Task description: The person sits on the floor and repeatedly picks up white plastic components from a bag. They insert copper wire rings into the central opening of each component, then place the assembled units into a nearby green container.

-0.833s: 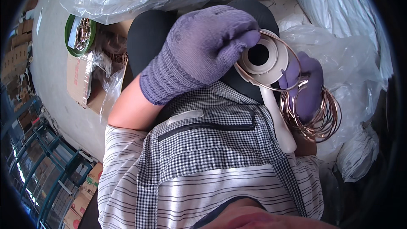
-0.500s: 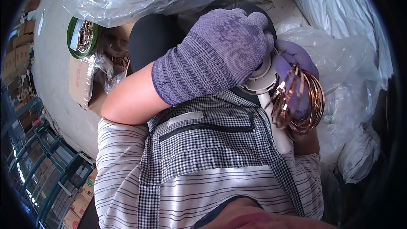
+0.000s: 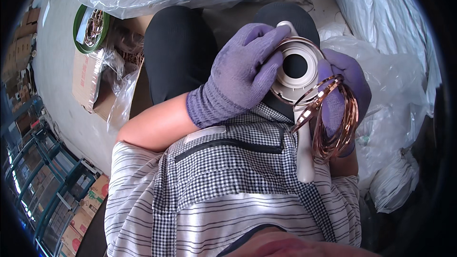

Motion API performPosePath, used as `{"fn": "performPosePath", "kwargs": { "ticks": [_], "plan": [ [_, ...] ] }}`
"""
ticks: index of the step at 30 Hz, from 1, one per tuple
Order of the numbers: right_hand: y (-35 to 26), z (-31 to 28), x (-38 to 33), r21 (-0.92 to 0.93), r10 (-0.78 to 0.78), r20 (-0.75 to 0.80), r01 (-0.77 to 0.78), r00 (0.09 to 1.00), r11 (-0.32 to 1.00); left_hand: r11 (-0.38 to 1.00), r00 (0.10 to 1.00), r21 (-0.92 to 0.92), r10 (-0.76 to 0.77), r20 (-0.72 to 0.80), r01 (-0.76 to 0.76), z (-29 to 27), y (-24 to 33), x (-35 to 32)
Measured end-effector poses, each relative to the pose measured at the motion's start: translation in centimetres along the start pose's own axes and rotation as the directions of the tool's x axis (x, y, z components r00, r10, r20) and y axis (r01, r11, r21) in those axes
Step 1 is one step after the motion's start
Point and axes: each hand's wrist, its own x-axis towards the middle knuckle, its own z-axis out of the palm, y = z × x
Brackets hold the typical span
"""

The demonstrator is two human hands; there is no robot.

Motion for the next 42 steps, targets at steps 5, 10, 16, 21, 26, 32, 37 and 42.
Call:
{"fn": "performPosePath", "kwargs": {
  "ticks": [5, 10, 16, 21, 26, 32, 37, 42],
  "plan": [
    [1.0, -0.2, -0.4, 0.078, 0.072, -0.018, -0.07, 0.997, 0.994, 0.984, 0.985, -0.044, 0.171, -0.032, -0.172, 0.6, -0.6, 2.2],
    [0.9, -1.2, -0.1, 0.294, 0.024, 0.033, -0.033, 0.999, 0.955, 0.987, 0.989, -0.087, 0.132, -0.063, -0.137, 1.2, -0.9, 2.1],
    [1.6, -1.4, 0.2, 0.068, 0.016, 0.055, -0.019, 0.998, 0.998, 0.991, 1.0, -0.132, 0.001, -0.009, -0.002, 1.1, 0.2, 2.3],
    [1.9, -1.4, 0.2, 0.05, 0.099, 0.067, -0.103, 0.993, 0.993, 0.985, 0.999, -0.171, 0.003, 0.04, 0.004, 0.6, -0.1, 2.5],
    [1.4, -1.2, 0.0, 0.073, 0.183, 0.048, -0.186, 0.982, 0.98, 0.989, 0.998, -0.147, 0.033, 0.053, -0.025, 0.4, -0.1, 2.8],
    [2.1, -2.1, 0.6, 0.027, 0.008, 0.156, -0.012, 0.988, 1.0, 0.977, 0.977, -0.041, 0.209, 0.039, -0.207, 0.2, -1.4, 2.6],
    [1.0, -1.2, 0.2, 0.417, 0.442, 0.195, -0.482, 0.875, 0.771, 0.943, 0.942, -0.059, 0.33, 0.066, -0.327, 0.2, -2.5, 2.0],
    [2.8, -1.3, -0.8, 0.524, 0.47, 0.229, -0.515, 0.852, 0.678, 0.94, 0.935, -0.01, 0.339, 0.1, -0.34, 0.3, -2.2, 1.6]
  ]
}}
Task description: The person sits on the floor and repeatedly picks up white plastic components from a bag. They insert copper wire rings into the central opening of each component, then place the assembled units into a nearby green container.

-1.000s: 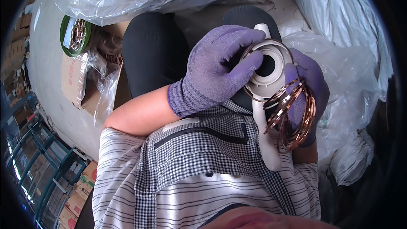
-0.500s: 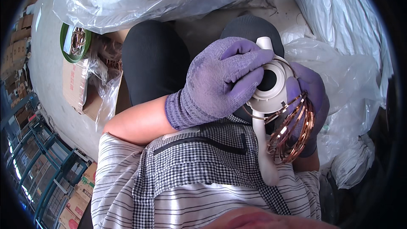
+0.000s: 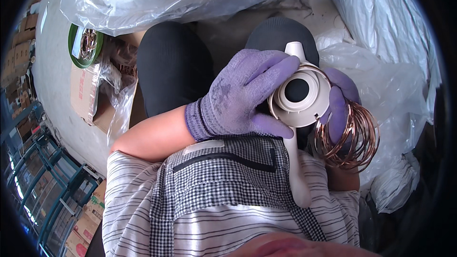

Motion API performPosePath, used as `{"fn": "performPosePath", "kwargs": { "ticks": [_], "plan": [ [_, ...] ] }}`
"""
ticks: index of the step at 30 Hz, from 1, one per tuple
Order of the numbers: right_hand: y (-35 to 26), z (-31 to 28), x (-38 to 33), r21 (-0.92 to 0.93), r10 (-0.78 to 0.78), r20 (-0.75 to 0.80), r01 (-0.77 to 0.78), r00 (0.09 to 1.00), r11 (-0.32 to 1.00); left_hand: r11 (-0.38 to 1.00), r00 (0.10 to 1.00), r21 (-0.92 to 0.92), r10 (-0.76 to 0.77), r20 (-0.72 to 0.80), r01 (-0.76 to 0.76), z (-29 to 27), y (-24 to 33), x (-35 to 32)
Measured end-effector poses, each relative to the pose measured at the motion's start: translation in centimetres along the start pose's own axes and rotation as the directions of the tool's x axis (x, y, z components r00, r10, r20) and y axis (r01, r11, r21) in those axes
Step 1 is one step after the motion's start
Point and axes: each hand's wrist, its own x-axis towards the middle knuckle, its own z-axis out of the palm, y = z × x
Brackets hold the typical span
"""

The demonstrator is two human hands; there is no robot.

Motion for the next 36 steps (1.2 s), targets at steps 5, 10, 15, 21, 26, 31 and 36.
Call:
{"fn": "performPosePath", "kwargs": {
  "ticks": [5, 10, 15, 21, 26, 31, 36],
  "plan": [
    [-0.8, 0.5, 0.5, 0.094, 0.031, 0.01, -0.032, 0.999, 0.995, 0.995, 0.999, 0.092, 0.045, 0.031, -0.047, -0.4, -0.1, 0.6],
    [0.3, -1.5, 1.5, -0.55, -0.24, 0.308, 0.378, 0.921, 0.745, 0.975, 0.994, 0.207, 0.069, 0.086, -0.086, -0.6, 0.1, 1.4],
    [1.6, -1.9, 2.5, -0.241, -0.192, 0.237, 0.249, 0.952, 0.938, 0.972, 0.992, 0.205, 0.097, 0.076, -0.111, 0.2, -1.3, 1.3],
    [0.5, -2.0, 2.8, -0.371, -0.374, 0.32, 0.478, 0.871, 0.796, 0.97, 0.995, 0.222, 0.09, 0.03, -0.095, 0.6, -0.5, 0.7],
    [0.2, -1.7, 2.4, -0.373, -0.321, 0.341, 0.44, 0.884, 0.817, 0.967, 0.997, 0.246, 0.077, -0.013, -0.071, 1.1, 0.1, -0.3],
    [0.4, -1.5, 2.3, -0.378, -0.317, 0.346, 0.441, 0.883, 0.814, 0.946, 0.993, 0.303, 0.12, -0.013, -0.11, 1.0, -0.7, 0.2],
    [2.3, -2.1, 3.2, -0.384, -0.56, 0.446, 0.715, 0.698, 0.585, 0.969, 0.999, 0.245, 0.036, -0.022, -0.03, 0.9, 1.1, 0.7]
  ]
}}
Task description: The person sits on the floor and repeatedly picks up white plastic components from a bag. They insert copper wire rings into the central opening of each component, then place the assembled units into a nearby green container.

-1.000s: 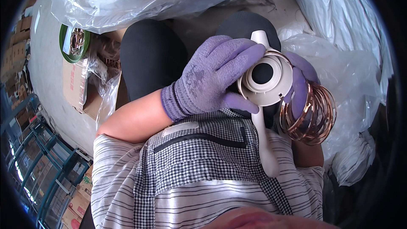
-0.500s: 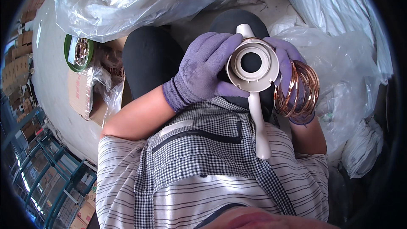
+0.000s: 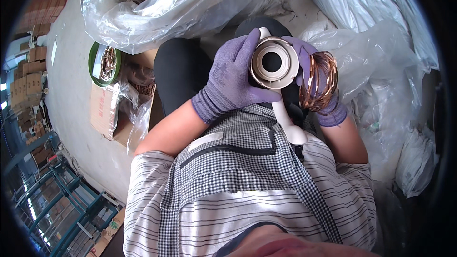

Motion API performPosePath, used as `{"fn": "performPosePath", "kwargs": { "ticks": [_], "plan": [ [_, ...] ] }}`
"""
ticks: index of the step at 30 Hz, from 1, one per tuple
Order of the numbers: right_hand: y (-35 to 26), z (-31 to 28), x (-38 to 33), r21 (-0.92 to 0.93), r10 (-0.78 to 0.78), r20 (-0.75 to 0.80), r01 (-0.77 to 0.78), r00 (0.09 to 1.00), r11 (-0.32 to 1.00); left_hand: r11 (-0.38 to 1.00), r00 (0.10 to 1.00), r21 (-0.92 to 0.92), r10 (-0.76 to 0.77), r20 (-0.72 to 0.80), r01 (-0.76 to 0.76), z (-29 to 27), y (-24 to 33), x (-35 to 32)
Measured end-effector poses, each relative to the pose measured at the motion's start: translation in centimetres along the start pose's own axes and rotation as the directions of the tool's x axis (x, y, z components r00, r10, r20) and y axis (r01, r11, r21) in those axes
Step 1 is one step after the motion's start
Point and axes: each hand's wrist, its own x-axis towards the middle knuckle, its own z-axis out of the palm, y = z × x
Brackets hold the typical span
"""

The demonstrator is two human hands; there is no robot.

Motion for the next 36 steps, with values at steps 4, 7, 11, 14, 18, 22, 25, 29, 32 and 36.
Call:
{"fn": "performPosePath", "kwargs": {
  "ticks": [4, 7, 11, 14, 18, 22, 25, 29, 32, 36],
  "plan": [
    [-2.8, 0.2, 0.2, -0.356, -0.11, -0.115, 0.062, 0.987, 0.932, 0.985, 0.994, -0.135, -0.101, 0.048, 0.107, -0.7, 0.2, 0.5],
    [-7.1, -0.1, 0.0, 0.698, 0.466, -0.009, -0.328, 0.885, 0.637, 0.292, 0.813, -0.776, -0.376, 0.445, 0.56, -2.3, 1.5, 1.5],
    [-8.7, -1.7, -0.2, 0.059, 0.169, 0.034, -0.17, 0.985, 0.984, 0.133, 0.741, -0.738, -0.269, 0.616, 0.662, -3.7, 2.4, 0.1],
    [-9.1, -1.9, -0.8, -0.11, 0.145, 0.033, -0.141, 0.989, 0.984, 0.052, 0.688, -0.716, -0.332, 0.646, 0.697, -3.7, 3.5, -1.3],
    [-9.0, -1.4, -1.2, -0.177, -0.057, -0.058, 0.046, 0.997, 0.983, -0.005, 0.723, -0.756, -0.292, 0.627, 0.654, -3.0, 3.8, -3.0],
    [-8.8, -1.4, -2.4, -0.203, -0.038, -0.04, 0.029, 0.998, 0.979, -0.115, 0.651, -0.717, -0.339, 0.679, 0.688, -3.9, 4.5, -3.6],
    [-8.8, -1.0, -3.6, -0.062, -0.03, -0.054, 0.027, 0.998, 0.998, -0.051, 0.585, -0.631, -0.325, 0.743, 0.774, -4.1, 4.9, -4.6],
    [-7.3, 0.5, -5.5, 0.09, 0.097, -0.048, -0.092, 0.994, 0.992, -0.362, 0.446, -0.557, -0.347, 0.825, 0.748, -3.0, 5.7, -7.0],
    [-6.9, 0.6, -5.9, 0.189, 0.117, -0.089, -0.099, 0.989, 0.977, -0.474, 0.457, -0.559, -0.322, 0.829, 0.681, -2.9, 5.7, -6.4],
    [-7.3, 0.2, -5.6, 0.137, 0.269, -0.042, -0.261, 0.962, 0.955, -0.334, 0.518, -0.647, -0.401, 0.756, 0.686, -2.8, 5.0, -5.6]
  ]
}}
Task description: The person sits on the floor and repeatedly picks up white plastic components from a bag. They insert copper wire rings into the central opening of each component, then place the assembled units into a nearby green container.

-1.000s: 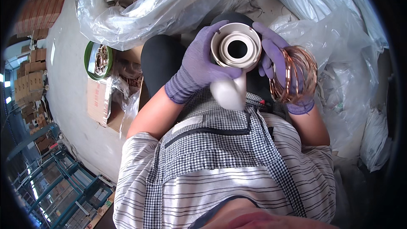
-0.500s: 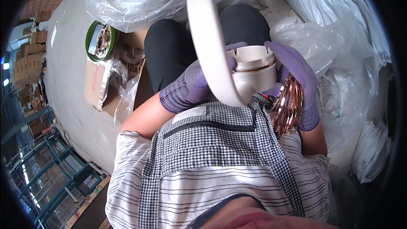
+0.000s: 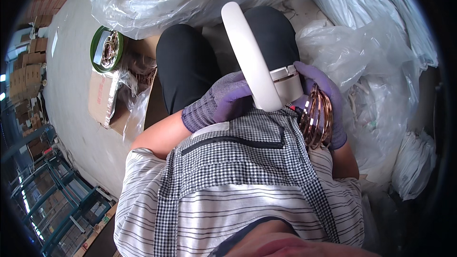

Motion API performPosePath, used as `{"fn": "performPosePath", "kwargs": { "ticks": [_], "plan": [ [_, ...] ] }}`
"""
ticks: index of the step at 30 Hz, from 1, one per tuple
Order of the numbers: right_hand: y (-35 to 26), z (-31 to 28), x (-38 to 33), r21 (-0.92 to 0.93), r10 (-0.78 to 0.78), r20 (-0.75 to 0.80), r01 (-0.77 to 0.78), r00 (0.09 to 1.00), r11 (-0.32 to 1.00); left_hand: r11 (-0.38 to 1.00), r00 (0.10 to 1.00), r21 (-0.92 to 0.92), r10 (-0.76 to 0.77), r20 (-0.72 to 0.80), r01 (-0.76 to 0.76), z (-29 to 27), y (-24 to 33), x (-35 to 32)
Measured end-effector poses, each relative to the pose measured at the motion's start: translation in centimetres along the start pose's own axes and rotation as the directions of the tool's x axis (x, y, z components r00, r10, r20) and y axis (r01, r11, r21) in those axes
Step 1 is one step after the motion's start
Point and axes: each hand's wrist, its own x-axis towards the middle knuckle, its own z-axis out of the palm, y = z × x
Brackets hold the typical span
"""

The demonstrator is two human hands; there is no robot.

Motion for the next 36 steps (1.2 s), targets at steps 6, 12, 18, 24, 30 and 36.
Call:
{"fn": "performPosePath", "kwargs": {
  "ticks": [6, 12, 18, 24, 30, 36],
  "plan": [
    [1.8, 1.0, 0.5, 0.313, 0.091, -0.117, -0.05, 0.989, 0.948, 0.683, 0.9, 0.673, 0.431, -0.06, -0.283, 3.2, 2.2, 0.9],
    [1.1, 2.6, 1.3, 0.404, 0.009, -0.25, 0.096, 0.968, 0.91, -0.005, 0.501, 0.762, 0.751, 0.431, -0.647, 4.7, 3.2, 0.5],
    [0.6, 2.1, 2.5, 0.301, -0.015, -0.142, 0.057, 0.99, 0.952, -0.315, 0.241, 0.742, 0.81, 0.535, -0.591, 5.0, 3.7, -0.6],
    [0.4, 1.6, 2.4, 0.215, -0.027, -0.148, 0.059, 0.989, 0.975, -0.215, 0.309, 0.772, 0.827, 0.47, -0.598, 4.9, 4.7, -1.0],
    [0.2, 2.1, 1.8, 0.122, 0.016, -0.272, 0.018, 0.962, 0.992, 0.073, 0.489, 0.77, 0.809, 0.327, -0.634, 3.5, 3.4, 0.3],
    [0.4, 0.3, 1.0, -0.149, -0.11, -0.322, 0.065, 0.94, 0.987, -0.137, 0.499, 0.827, 0.74, 0.451, -0.545, 3.9, 3.8, 1.1]
  ]
}}
